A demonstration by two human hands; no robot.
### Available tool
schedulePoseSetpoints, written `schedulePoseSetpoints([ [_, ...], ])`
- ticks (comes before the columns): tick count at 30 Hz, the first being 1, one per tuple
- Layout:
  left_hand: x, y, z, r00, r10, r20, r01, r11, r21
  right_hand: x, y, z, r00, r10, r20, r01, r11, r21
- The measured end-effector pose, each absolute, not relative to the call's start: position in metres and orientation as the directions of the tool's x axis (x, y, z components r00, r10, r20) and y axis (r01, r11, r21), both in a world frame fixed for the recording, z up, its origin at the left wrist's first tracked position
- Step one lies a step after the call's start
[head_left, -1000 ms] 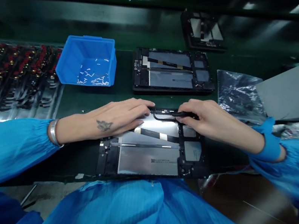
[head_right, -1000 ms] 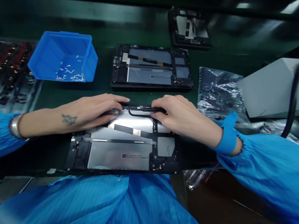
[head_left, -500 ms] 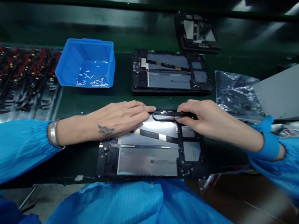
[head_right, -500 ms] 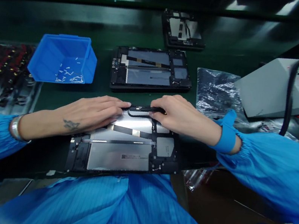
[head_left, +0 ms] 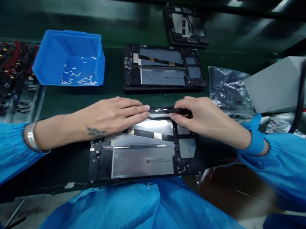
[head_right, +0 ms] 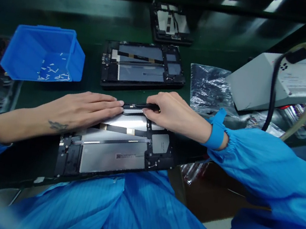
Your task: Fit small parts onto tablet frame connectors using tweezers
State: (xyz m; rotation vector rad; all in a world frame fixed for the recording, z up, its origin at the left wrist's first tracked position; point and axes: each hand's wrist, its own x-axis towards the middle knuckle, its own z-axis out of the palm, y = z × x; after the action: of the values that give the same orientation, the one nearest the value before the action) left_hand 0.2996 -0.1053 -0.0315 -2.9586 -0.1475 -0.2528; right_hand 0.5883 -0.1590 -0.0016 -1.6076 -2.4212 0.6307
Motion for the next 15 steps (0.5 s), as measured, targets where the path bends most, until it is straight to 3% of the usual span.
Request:
schedulePoseSetpoints([
  [6, 0.3011, -0.1080, -0.0302, 0.984, 0.069, 0.162, 0.108, -0.964, -0.243, 0.5847, -0.1592, -0.0004, -0.410, 0.904, -0.123, 0.876, 0.352, -0.330],
  [15, 0.3036, -0.1105, -0.0259, 0.985, 0.043, 0.169, 0.089, -0.957, -0.278, 0.5829, -0.1603, -0.0008, -0.399, 0.906, -0.141, 0.890, 0.346, -0.297],
])
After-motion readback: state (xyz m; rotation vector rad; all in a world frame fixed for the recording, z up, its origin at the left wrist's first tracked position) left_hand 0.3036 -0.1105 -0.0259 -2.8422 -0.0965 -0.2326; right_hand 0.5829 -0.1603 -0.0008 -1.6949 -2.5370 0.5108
